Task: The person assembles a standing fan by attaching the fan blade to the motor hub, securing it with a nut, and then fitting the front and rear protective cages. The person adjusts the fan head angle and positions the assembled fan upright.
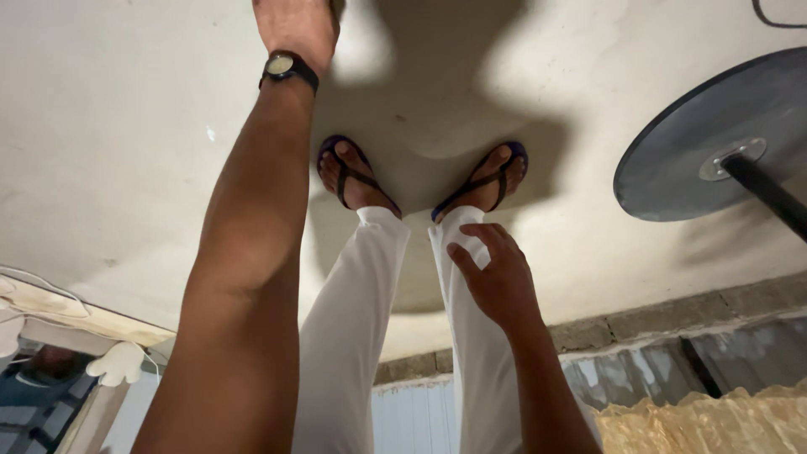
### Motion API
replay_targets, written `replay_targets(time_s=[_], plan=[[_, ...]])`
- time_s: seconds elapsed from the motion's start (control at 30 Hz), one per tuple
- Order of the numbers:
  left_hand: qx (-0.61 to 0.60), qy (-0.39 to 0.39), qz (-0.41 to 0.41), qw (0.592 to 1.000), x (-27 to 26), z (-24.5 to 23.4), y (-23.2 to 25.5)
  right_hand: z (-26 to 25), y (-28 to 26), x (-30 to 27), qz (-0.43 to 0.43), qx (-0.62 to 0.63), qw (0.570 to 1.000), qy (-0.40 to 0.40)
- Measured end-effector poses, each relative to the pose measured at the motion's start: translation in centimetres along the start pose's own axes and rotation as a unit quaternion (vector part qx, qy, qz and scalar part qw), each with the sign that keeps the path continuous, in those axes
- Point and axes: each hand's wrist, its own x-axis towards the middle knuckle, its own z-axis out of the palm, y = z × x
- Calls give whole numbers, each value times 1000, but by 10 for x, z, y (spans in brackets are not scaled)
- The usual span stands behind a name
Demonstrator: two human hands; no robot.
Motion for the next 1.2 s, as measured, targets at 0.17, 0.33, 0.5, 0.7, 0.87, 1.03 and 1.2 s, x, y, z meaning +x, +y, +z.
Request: replay_targets(time_s=[0.17,0.33,0.5,0.7,0.87,1.03,1.2], plan=[[33,-64,18,997,5,-3,0,3,3,0,-13,1,1000,0],[49,-40,47,997,-1,-59,-1,16,16,-10,-40,-8,999,10],[56,73,144,985,0,-171,-5,22,21,-33,-31,-1,1000,-1],[-34,172,140,974,29,-336,5,-13,14,-97,-30,-33,999,8],[-206,152,96,962,25,-478,24,-66,-12,-168,35,14,998,42],[-450,71,111,883,-41,-578,38,-106,-33,-235,-34,22,993,110],[-608,-25,56,791,-120,-643,66,-140,-48,-292,-89,-9,984,156]])
